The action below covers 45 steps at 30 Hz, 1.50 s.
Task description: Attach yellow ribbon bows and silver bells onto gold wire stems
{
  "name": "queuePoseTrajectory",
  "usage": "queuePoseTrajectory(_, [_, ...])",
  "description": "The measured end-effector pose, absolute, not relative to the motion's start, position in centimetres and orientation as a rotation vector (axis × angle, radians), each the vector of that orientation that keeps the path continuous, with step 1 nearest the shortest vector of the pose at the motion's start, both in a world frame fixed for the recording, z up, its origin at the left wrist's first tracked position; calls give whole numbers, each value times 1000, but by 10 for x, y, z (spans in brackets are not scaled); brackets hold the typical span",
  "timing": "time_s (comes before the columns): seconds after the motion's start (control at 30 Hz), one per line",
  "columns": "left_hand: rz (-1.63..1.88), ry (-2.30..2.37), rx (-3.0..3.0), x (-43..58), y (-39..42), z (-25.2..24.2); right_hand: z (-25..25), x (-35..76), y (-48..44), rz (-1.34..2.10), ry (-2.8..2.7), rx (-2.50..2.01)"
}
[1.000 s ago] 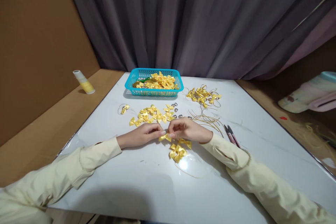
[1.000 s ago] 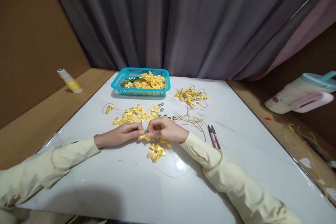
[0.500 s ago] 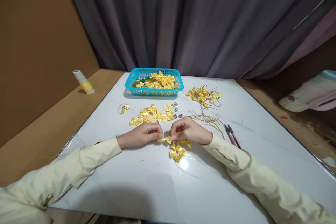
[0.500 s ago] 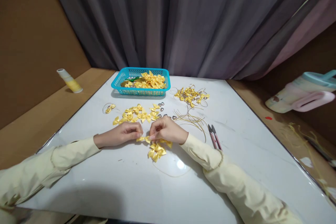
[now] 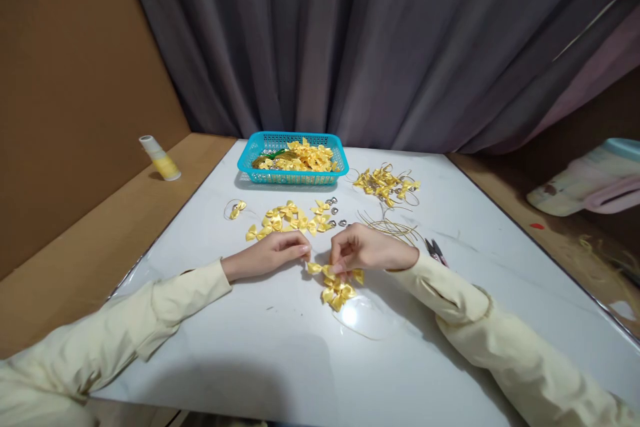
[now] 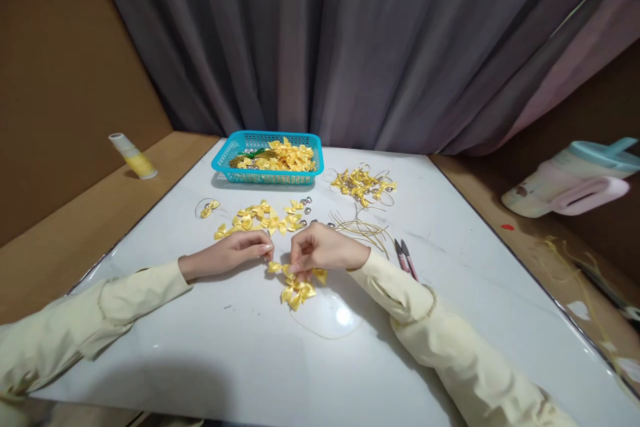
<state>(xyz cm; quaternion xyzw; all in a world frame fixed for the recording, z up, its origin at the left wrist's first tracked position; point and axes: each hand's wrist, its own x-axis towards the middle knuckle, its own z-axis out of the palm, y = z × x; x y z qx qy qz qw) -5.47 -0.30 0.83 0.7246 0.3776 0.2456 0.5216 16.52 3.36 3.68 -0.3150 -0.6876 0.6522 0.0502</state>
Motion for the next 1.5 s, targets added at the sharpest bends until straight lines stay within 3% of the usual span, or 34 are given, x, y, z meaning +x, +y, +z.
queuePoseTrajectory(0.27, [585, 863, 1727, -54, -3, 9, 55, 186, 46, 2000, -2373, -974])
queuePoseTrajectory(0.33, [596, 868, 1719, -54, -3, 9, 55, 187, 49, 1697, -2517, -1059])
queuePoseTrajectory(0.53, [621, 870, 1673, -55, -4, 8, 41, 166, 50, 241, -2841, -974])
queuePoseTrajectory(0.7, [637, 863, 1650, -55, -3, 6, 24, 139, 55, -139, -3033, -793])
queuePoseTrajectory(0.93, [785, 888, 1520, -54, -2, 0, 31, 139, 57, 17, -2944, -844])
queuePoseTrajectory(0.97, [838, 909, 1492, -53, -2, -2, 36, 142, 53, 143, -2882, -868])
queuePoseTrajectory(1.1, [982, 972, 1537, -52, -3, -4, 51, 152, 34, 1184, -2327, -904])
queuePoseTrajectory(1.23, [970, 928, 1718, -54, -8, -2, 49, 152, 26, 1716, -1990, -837])
queuePoseTrajectory(1.5, [886, 925, 1831, -54, -12, -1, 34, 149, 28, 1912, -1979, -795])
